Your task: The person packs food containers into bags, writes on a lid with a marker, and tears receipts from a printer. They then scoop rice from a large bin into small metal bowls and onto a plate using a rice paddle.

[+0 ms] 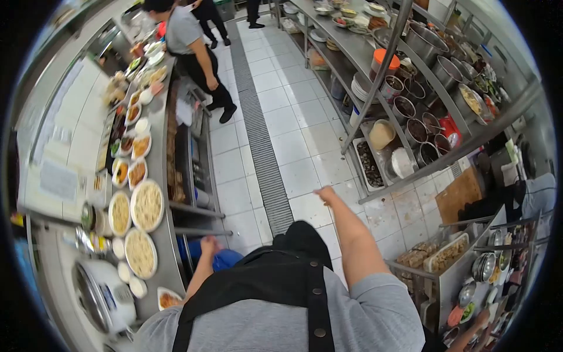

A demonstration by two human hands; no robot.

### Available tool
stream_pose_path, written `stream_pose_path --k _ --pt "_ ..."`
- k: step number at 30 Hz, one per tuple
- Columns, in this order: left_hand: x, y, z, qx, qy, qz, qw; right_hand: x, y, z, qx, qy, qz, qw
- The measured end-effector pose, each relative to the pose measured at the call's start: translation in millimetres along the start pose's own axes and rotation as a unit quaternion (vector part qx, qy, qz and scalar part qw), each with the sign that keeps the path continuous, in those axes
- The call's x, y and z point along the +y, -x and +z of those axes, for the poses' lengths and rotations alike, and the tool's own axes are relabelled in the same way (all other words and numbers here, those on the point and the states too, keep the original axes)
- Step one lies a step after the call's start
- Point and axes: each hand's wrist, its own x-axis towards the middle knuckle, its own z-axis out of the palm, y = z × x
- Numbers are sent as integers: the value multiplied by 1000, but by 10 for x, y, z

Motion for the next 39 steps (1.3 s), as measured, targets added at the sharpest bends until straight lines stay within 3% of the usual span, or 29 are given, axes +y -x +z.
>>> stream_pose_path --k 2,3,4,8,10,12,13,14,15,16,17,19,20,21,24,31,34,36,39 --pt "1579 -232 745 -3 -29 35 999 -671 -249 -638 8 -109 26 994" --pt "1892 -722 935 -23 -27 56 998 -956 -520 -967 42 -149 18 988" --pt "2516 -701 1293 -46 -42 57 996 -1175 -960 -1338 56 -179 -10 982" --pt "3623 -1199 2201 -88 -92 105 986 -2176 -2580 -2645 155 -300 -69 939" --pt "3583 -1395 2374 -37 -115 111 986 -2586 -3327 -3245 248 -489 -27 836" --pt "3182 -1535 2205 -12 -99 7 995 -2430 -4613 -3583 360 -591 -122 711" --pt "2902 -1542 2121 38 -124 -53 990 -2284 -5170 -3892 310 -662 23 681" --pt "2962 -1270 2137 40 -147 -173 973 -2374 -5300 -3927 292 -651 25 701" --pt "2746 -1119 2019 62 -149 -251 954 -2370 -5272 -4027 312 -327 50 891" --pt "2679 -872 2001 73 -162 -319 931 -2360 -5237 -4128 342 45 104 933" --pt "2645 -583 2105 131 -227 -336 905 -2276 -5353 -4148 363 121 117 916" --pt "2704 -102 2208 150 -212 -381 887 -2160 -5540 -4229 386 -124 120 906" --pt "2781 132 2296 149 -203 -412 876 -2117 -5640 -4227 391 -426 96 810" --pt "2823 321 2363 151 -184 -438 867 -2083 -5650 -4248 391 -537 91 742" --pt "2839 734 2569 152 -133 -500 842 -2080 -5641 -4268 388 -596 111 694" --pt "2571 269 2929 127 -11 -511 850 -2170 -5413 -4357 389 -630 119 661" --pt "2681 -116 3126 119 -32 -387 914 -2270 -5374 -4339 377 -627 111 673" --pt "2828 -465 3339 142 -122 -333 924 -2296 -5361 -4314 372 -625 105 678" --pt "2880 -763 3407 141 -110 -244 953 -2327 -5370 -4352 362 -612 95 696"
